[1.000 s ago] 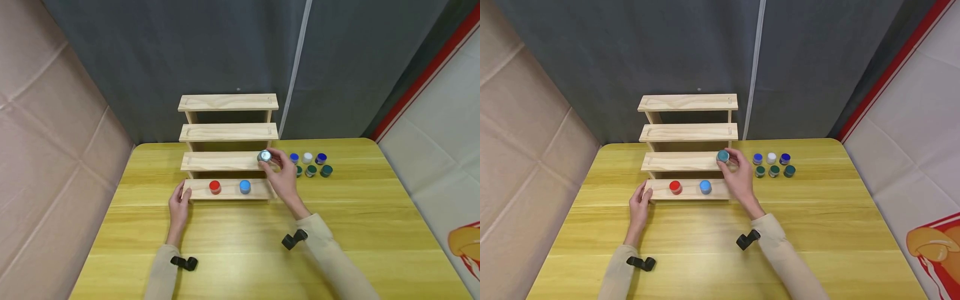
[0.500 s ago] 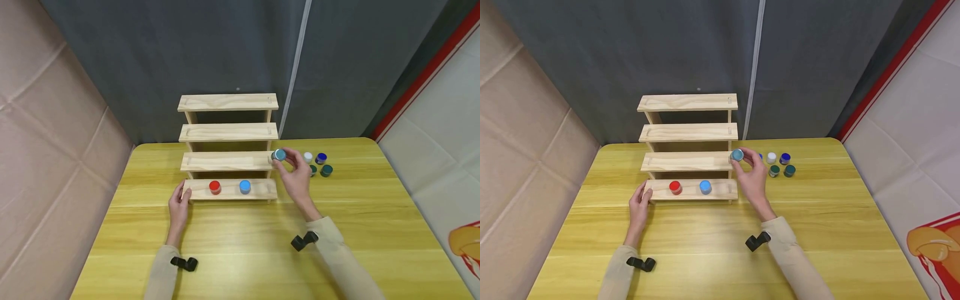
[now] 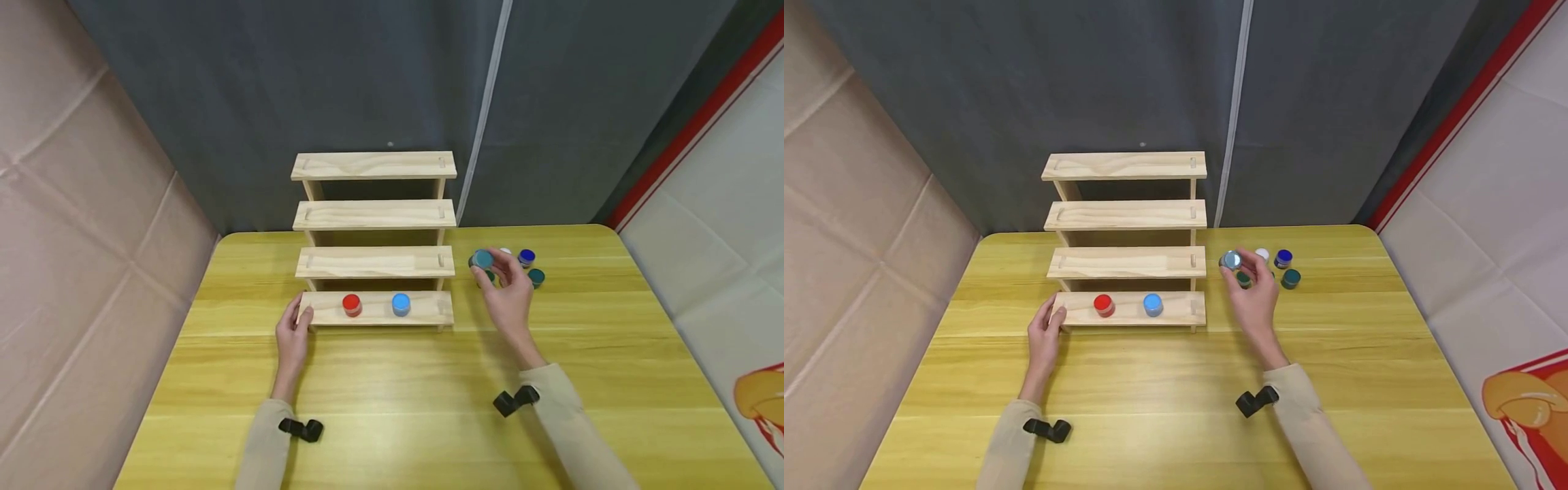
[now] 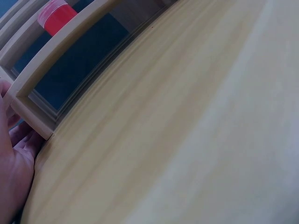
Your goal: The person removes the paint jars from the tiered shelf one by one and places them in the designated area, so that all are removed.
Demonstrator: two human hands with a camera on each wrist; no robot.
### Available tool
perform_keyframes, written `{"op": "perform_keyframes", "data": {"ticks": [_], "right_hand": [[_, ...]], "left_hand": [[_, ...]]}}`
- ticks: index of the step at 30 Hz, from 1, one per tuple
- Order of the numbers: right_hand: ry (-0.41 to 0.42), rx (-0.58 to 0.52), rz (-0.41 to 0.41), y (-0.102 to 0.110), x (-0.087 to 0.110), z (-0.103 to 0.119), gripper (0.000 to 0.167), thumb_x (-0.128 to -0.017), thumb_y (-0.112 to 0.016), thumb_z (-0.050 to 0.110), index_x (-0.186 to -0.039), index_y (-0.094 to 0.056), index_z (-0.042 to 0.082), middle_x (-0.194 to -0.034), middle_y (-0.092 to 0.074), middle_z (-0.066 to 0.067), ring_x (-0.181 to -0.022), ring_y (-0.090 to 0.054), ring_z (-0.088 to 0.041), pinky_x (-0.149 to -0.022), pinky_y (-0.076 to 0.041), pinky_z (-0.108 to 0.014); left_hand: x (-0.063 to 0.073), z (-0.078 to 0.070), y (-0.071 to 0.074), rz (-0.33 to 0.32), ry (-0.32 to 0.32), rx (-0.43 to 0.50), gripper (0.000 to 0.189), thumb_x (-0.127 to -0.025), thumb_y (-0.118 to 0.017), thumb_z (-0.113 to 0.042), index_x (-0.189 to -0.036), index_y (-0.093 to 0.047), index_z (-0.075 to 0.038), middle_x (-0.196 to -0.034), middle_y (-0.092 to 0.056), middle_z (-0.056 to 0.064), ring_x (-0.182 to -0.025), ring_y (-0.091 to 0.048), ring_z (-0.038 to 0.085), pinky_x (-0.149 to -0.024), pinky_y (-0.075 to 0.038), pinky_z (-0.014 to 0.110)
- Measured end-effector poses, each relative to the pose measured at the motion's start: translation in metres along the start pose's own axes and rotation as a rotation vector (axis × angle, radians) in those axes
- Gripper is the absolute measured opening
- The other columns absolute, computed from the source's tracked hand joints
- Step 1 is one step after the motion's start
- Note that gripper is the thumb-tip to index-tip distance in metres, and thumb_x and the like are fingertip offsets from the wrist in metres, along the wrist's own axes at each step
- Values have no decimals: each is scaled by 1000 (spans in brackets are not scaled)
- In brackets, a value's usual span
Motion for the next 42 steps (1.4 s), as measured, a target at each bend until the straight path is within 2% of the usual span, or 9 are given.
{"op": "perform_keyframes", "data": {"ticks": [3,8,12,16,20,26,32,37,42], "right_hand": [[-33,25,-3,6,2,-7,39,-88,-73,-7,-125,-61,-13,-121,-65,-32,-101,-64,-5,-91,-49,-8],[-102,43,3,13,5,-18,41,-88,-73,-7,-127,-60,-13,-124,-64,-31,-104,-63,-17,-91,-49,-9],[-156,68,-11,19,8,-45,43,-89,-74,-4,-128,-60,-11,-126,-65,-27,-104,-61,-15,-96,-52,-18],[-206,102,-8,25,12,-69,42,-89,-75,1,-128,-61,-6,-123,-67,-22,-100,-59,-6,-100,-52,-26],[-292,135,9,28,15,-84,43,-90,-76,7,-130,-62,0,-123,-67,-18,-100,-59,-4,-98,-51,-18],[-395,159,20,29,21,-98,46,-90,-76,10,-132,-61,3,-126,-67,-17,-109,-63,-18,-93,-50,-11],[-424,174,36,32,25,-110,45,-90,-75,8,-132,-61,1,-127,-66,-21,-114,-64,-31,-86,-48,-5],[-411,172,27,34,27,-117,42,-89,-76,5,-128,-62,-2,-123,-68,-24,-108,-66,-28,-81,-47,-1],[-391,177,49,34,30,-121,41,-88,-75,1,-126,-62,-5,-124,-67,-26,-110,-66,-31,-81,-47,-1]], "left_hand": [[-4,9,1,2,-5,23,48,-103,-55,-8,-147,-45,7,-154,-45,24,-148,-36,33,-102,-39,3],[-13,33,2,-16,1,45,48,-104,-55,-13,-149,-47,0,-155,-46,17,-148,-37,27,-103,-38,3],[-13,38,1,-33,-6,35,47,-104,-56,-16,-149,-48,-3,-154,-49,16,-147,-41,26,-102,-39,4],[-13,37,1,-36,-15,26,48,-104,-56,-17,-149,-49,-3,-153,-49,17,-146,-42,27,-100,-41,5],[-13,37,1,-44,-15,27,47,-104,-56,-17,-149,-49,-3,-154,-49,17,-146,-43,26,-101,-41,5],[-13,37,2,-36,-17,31,47,-104,-56,-15,-149,-49,-3,-154,-49,16,-145,-43,28,-100,-42,4],[-13,36,1,-32,-10,43,48,-103,-56,-13,-149,-47,-2,-155,-47,17,-147,-39,28,-101,-40,3],[-13,36,1,-33,-24,43,47,-104,-56,-13,-149,-48,-2,-154,-48,16,-147,-40,26,-102,-39,4],[-5,13,0,-14,-10,32,47,-103,-56,-10,-147,-48,4,-153,-48,20,-148,-38,28,-102,-38,3]]}}
Point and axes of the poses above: each hand's wrist, its own x-axis away from the middle knuckle, its own y-axis out of the back of the hand, z = x × y, the point moved 3 cm from there along -x, towards the middle knuckle
